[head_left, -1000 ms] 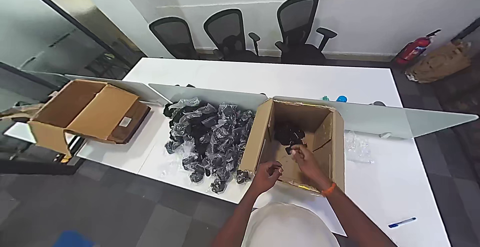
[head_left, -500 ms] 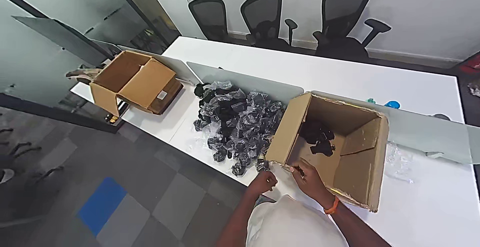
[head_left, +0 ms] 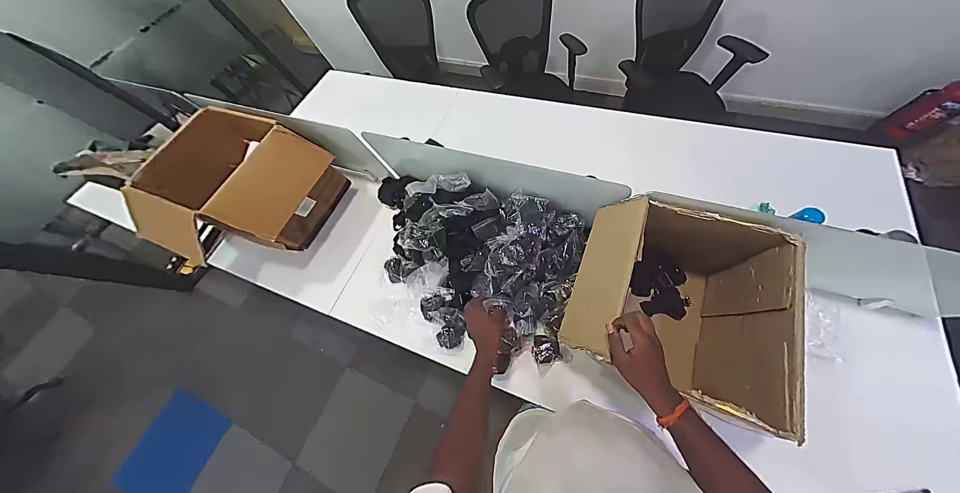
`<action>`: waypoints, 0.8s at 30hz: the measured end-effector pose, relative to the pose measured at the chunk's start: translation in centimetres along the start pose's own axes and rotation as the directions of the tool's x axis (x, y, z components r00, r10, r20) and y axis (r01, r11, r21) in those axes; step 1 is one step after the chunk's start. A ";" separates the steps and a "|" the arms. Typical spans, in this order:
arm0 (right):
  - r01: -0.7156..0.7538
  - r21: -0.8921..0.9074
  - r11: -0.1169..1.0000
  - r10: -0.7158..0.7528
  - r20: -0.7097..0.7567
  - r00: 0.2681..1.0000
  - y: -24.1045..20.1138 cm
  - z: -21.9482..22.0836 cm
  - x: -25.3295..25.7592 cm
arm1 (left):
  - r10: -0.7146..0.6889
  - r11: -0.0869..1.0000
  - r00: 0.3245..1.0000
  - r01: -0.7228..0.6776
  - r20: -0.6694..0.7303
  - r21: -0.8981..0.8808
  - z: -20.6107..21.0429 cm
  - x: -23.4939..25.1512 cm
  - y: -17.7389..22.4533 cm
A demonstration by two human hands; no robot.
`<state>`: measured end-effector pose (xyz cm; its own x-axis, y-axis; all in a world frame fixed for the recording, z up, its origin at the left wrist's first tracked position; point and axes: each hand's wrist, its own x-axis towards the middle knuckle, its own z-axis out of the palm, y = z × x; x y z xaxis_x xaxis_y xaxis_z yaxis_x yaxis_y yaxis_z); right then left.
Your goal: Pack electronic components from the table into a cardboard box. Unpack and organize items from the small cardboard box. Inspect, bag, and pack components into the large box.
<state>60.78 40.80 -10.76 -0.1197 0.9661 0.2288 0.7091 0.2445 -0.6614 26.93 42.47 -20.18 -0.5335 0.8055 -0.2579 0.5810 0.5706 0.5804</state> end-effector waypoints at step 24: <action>0.020 -0.029 0.999 -0.024 -0.165 0.986 -1.1 1.1 0.2 | 0.233 0.972 0.861 -0.201 0.452 -0.117 -8.7 2.5 4.3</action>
<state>59.23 40.80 -10.74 -0.0208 0.9329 0.3595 0.7261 0.2613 -0.6360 22.76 45.58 -11.63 -0.0461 0.8986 -0.4363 0.6006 0.3740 0.7067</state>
